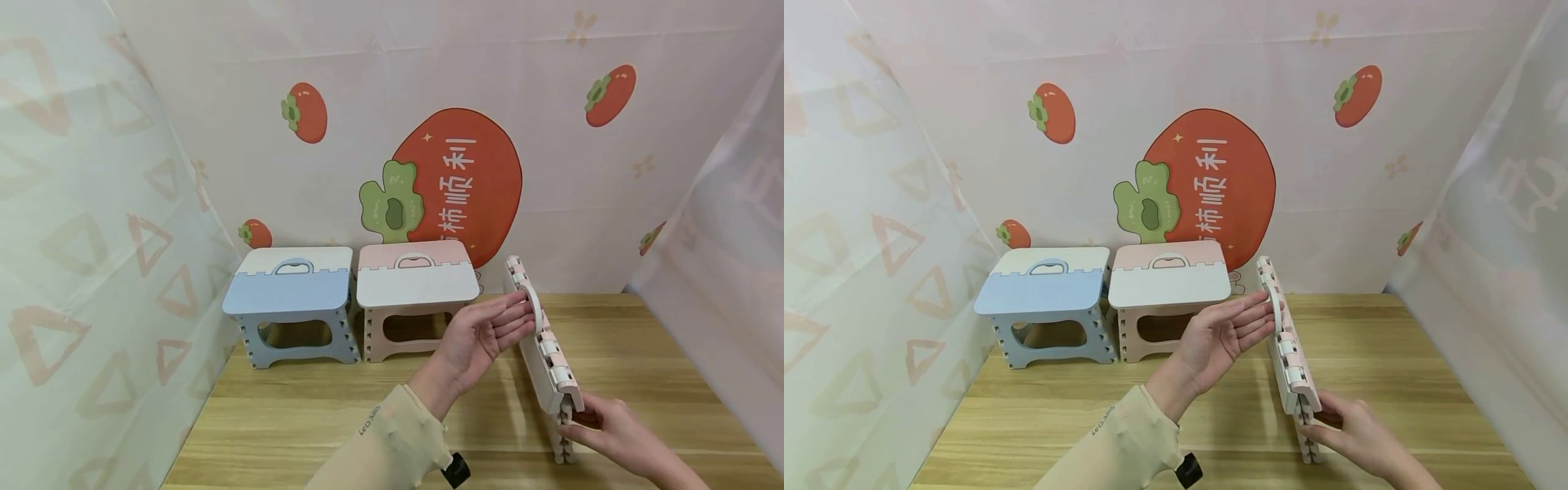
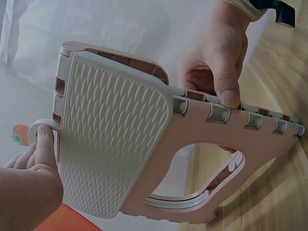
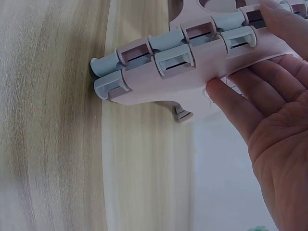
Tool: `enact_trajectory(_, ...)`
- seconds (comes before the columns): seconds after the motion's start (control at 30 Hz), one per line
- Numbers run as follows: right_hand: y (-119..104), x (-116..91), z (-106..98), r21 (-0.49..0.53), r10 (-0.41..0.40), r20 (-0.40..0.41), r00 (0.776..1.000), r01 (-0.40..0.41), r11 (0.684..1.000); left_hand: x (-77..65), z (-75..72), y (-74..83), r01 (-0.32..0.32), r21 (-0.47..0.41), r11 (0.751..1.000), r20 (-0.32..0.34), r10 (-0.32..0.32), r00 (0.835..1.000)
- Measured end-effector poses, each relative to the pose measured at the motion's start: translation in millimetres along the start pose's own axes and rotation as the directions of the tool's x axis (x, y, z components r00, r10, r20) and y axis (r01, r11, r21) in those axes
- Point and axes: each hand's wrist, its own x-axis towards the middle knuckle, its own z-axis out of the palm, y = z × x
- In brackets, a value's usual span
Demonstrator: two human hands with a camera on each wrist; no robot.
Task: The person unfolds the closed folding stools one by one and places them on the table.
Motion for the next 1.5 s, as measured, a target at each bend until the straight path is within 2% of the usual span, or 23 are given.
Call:
enact_trajectory(0.17,-2.7,1.1,5.2,-0.040,-0.014,-0.036,0.999,0.012,0.999,0.4,0.3,0.8,-0.005,-0.006,1.000,0.016,0.005,1.000)
enact_trajectory(0.37,-6.0,2.8,9.7,-0.084,0.004,-0.038,0.999,-0.007,0.996,1.0,0.1,1.5,0.011,-0.015,1.000,0.047,-0.011,0.999)
enact_trajectory(0.63,-7.4,6.5,19.0,-0.066,-0.049,-0.076,0.996,0.044,0.997,0.0,3.1,2.7,0.012,0.002,1.000,0.068,-0.012,0.998)
enact_trajectory(0.83,-5.3,8.0,25.1,-0.010,-0.060,-0.098,0.993,0.059,0.998,-0.6,3.3,1.1,0.029,0.020,0.999,0.084,-0.031,0.996)
enact_trajectory(1.03,-1.4,9.2,28.3,-0.012,-0.106,-0.114,0.988,0.106,0.994,-2.1,2.2,-1.8,0.011,0.028,1.000,0.095,-0.014,0.995)
enact_trajectory(1.2,-1.0,8.7,28.7,0.001,-0.094,-0.114,0.989,0.095,0.996,-5.1,1.4,-4.4,-0.010,0.031,0.999,0.077,0.008,0.997)
enact_trajectory(1.33,-3.4,8.5,29.5,0.008,-0.073,-0.114,0.991,0.074,0.997,-9.5,-3.4,-7.6,-0.042,0.045,0.998,0.032,0.041,0.999)
enact_trajectory(1.43,-5.0,8.2,29.9,0.011,-0.048,-0.103,0.993,0.050,0.999,-14.3,-10.3,-11.2,-0.066,0.093,0.994,-0.015,0.067,0.998)
enact_trajectory(1.5,-5.3,8.1,30.0,-0.001,-0.043,-0.105,0.994,0.043,0.999,-18.3,-16.2,-14.3,-0.058,0.141,0.988,-0.046,0.066,0.997)
